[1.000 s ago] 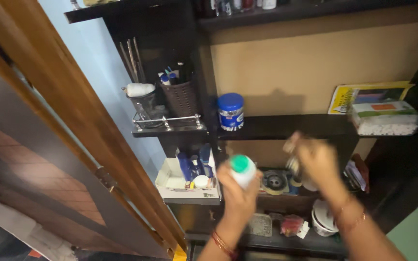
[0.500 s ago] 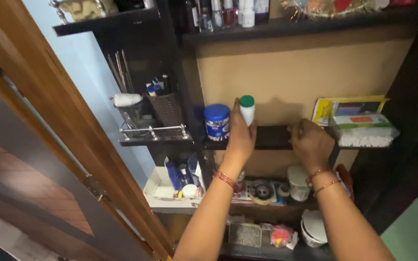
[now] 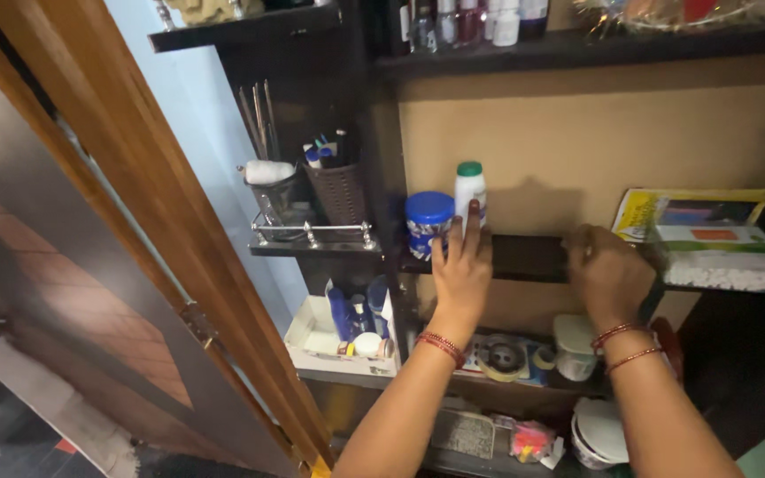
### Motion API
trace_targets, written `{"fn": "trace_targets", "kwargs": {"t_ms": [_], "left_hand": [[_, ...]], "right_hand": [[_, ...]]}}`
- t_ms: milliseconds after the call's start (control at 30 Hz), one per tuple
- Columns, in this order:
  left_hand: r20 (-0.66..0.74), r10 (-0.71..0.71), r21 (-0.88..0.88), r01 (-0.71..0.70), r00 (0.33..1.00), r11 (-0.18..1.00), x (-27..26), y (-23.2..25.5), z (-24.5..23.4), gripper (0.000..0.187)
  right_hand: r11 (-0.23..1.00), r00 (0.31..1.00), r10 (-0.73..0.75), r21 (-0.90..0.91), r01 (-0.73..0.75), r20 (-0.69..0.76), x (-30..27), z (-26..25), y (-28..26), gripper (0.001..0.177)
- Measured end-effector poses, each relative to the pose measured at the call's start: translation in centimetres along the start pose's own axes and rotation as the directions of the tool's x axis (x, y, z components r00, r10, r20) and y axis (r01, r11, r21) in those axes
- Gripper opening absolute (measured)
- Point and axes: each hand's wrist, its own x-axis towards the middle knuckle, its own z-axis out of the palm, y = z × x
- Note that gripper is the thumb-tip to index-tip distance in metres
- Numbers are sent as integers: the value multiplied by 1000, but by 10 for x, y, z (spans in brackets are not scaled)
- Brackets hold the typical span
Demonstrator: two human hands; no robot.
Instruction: The person wipes a dark wooden shelf with a cloth, then picks up various bottles, jars, and boxes from a lower shelf and places them on the cleaned shelf. The person also wipes a white box and places it on the shelf. The task involves cleaning and organizing personal care items.
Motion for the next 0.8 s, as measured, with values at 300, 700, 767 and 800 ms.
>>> {"fn": "trace_targets", "kwargs": {"t_ms": [300, 700, 767, 800], "left_hand": [[59, -117, -216, 127, 991, 968, -5, -8, -27, 32], [-171, -164, -537, 48, 972, 842, -96, -64, -83, 32], [-257, -584, -663, 299, 770, 687, -126, -102, -75, 24], [-193, -674, -616, 447, 713, 648, -140, -124, -72, 28]], "right_hand": [[983, 999, -33, -181, 30, -15, -3, 13, 11, 43], [963, 995, -96, -257, 86, -29, -14, 32, 39, 43], [952, 995, -90, -299, 72, -46, -16, 38, 45, 42], [947, 996, -78, -314, 60, -45, -19, 42, 48, 41]]}}
